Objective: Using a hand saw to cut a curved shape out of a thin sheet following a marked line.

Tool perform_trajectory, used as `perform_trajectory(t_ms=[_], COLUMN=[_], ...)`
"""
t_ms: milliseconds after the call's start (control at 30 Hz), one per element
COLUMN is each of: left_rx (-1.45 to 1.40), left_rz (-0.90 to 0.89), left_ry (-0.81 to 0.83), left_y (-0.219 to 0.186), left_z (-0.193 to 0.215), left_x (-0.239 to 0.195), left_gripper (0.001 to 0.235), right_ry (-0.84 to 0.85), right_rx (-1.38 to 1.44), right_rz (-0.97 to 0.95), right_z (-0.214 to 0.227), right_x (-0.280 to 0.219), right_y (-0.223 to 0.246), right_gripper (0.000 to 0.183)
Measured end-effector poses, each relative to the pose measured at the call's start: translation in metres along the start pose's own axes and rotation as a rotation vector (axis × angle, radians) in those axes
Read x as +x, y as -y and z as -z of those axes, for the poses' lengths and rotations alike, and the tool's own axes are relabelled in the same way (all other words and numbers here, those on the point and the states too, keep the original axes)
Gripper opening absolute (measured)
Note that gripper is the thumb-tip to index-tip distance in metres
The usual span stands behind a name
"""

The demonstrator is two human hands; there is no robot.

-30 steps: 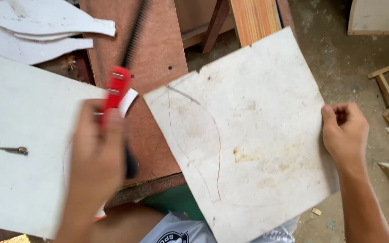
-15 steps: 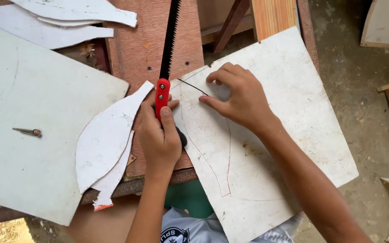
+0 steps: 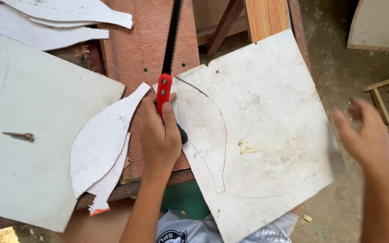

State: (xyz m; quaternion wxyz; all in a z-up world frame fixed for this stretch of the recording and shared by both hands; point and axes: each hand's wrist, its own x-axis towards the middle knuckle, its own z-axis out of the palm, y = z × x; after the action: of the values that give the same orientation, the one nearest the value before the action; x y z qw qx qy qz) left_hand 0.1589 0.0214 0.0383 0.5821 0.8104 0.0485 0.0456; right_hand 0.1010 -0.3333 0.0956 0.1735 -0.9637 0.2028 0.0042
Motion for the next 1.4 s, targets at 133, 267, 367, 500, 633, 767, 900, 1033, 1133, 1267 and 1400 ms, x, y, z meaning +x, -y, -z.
perform_trajectory(t_ms=[133,267,367,500,633,767,900,1033,1133,1267,1400], left_rx=[0.058,0.056,0.139,0.000,-0.429,-0.235,-0.013,0.360,0.726,0.891,0.899], left_rz=[-0.049,-0.118,-0.072,-0.010,0.367,0.196,0.260,-0.305,-0.449,-0.410,-0.377], left_ry=[0.079,0.149,0.177,0.042,0.473,0.640,0.891,0.273,0.121,0.082,0.096], left_y=[-0.008,-0.010,-0.024,-0.054,-0.086,-0.088,-0.080,-0.003,0.021,0.031,0.032], left_z=[-0.008,-0.014,-0.014,-0.032,-0.054,-0.056,-0.035,-0.036,-0.042,-0.048,-0.047], left_x=[0.024,0.055,0.049,-0.046,-0.118,-0.120,-0.054,0.027,0.058,0.053,0.046], left_gripper=[0.029,0.025,0.027,0.028,0.029,0.026,0.047,0.032,0.053,0.061,0.061], right_ry=[0.342,0.401,0.225,-0.191,0.036,0.267,0.164,0.226,0.253,0.259,0.222], right_rx=[-0.052,0.109,-0.001,0.037,0.360,0.425,0.526,0.433,0.374,0.329,0.372], right_rz=[-0.404,-0.310,-0.337,0.186,0.320,0.299,0.205,0.085,0.126,-0.029,-0.124], right_z=[0.002,-0.015,-0.001,-0.012,-0.037,-0.059,-0.049,-0.044,-0.060,-0.062,-0.036], right_x=[-0.064,-0.120,-0.127,-0.149,-0.149,-0.142,-0.130,-0.139,-0.150,-0.163,-0.174], right_y=[-0.041,-0.076,-0.050,-0.024,0.046,0.060,0.061,0.034,0.016,0.019,0.056], right_gripper=[0.056,0.048,0.040,0.021,0.065,0.058,0.066,0.039,0.040,0.049,0.059])
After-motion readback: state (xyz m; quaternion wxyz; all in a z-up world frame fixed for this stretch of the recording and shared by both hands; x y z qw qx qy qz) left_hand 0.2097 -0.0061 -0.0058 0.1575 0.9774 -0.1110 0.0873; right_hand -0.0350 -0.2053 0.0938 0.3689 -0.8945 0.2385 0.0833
